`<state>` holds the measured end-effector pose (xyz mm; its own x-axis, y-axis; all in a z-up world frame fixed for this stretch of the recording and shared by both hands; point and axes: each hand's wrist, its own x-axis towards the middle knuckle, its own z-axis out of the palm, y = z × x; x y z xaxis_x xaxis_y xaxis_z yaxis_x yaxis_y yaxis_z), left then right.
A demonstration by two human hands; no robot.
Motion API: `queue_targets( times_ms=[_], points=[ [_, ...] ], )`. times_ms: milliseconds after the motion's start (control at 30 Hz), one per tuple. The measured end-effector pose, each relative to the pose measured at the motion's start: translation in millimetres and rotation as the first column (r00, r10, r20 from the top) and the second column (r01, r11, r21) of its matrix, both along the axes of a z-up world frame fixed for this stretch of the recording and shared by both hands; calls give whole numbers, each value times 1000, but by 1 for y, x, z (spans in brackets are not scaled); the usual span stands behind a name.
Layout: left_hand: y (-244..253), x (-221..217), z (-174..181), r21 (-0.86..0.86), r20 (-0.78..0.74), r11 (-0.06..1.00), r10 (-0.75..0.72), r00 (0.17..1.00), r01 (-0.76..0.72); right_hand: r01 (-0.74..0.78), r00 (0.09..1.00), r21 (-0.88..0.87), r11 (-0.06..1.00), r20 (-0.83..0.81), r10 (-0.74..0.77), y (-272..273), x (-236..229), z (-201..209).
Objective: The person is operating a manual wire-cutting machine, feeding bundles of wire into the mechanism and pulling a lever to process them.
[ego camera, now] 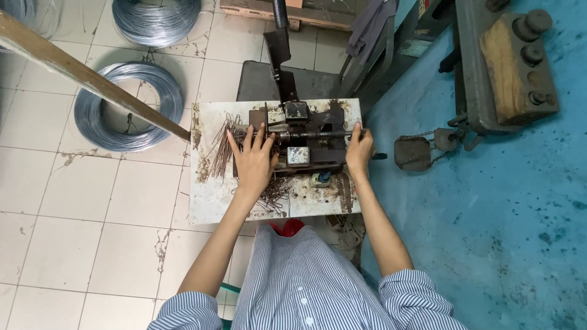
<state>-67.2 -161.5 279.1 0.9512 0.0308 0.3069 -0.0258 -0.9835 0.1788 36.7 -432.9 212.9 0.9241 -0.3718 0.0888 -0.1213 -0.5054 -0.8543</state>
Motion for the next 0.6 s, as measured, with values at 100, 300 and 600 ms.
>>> queue_targets(
  times_ms=[100,300,600],
  points=[
    [-3,-1,8,10,-15,999,36,999,-36,-55,996,-48,997,-70,52,1,4,-1],
    [-14,-4,21,-97,9,994,60,998,-59,21,997,79,997,-79,-15,22,-13,25],
    [-19,2,4,-112,83,991,84,993,-74,-102,994,-166,981,-55,94,13,-1,21]
  ],
)
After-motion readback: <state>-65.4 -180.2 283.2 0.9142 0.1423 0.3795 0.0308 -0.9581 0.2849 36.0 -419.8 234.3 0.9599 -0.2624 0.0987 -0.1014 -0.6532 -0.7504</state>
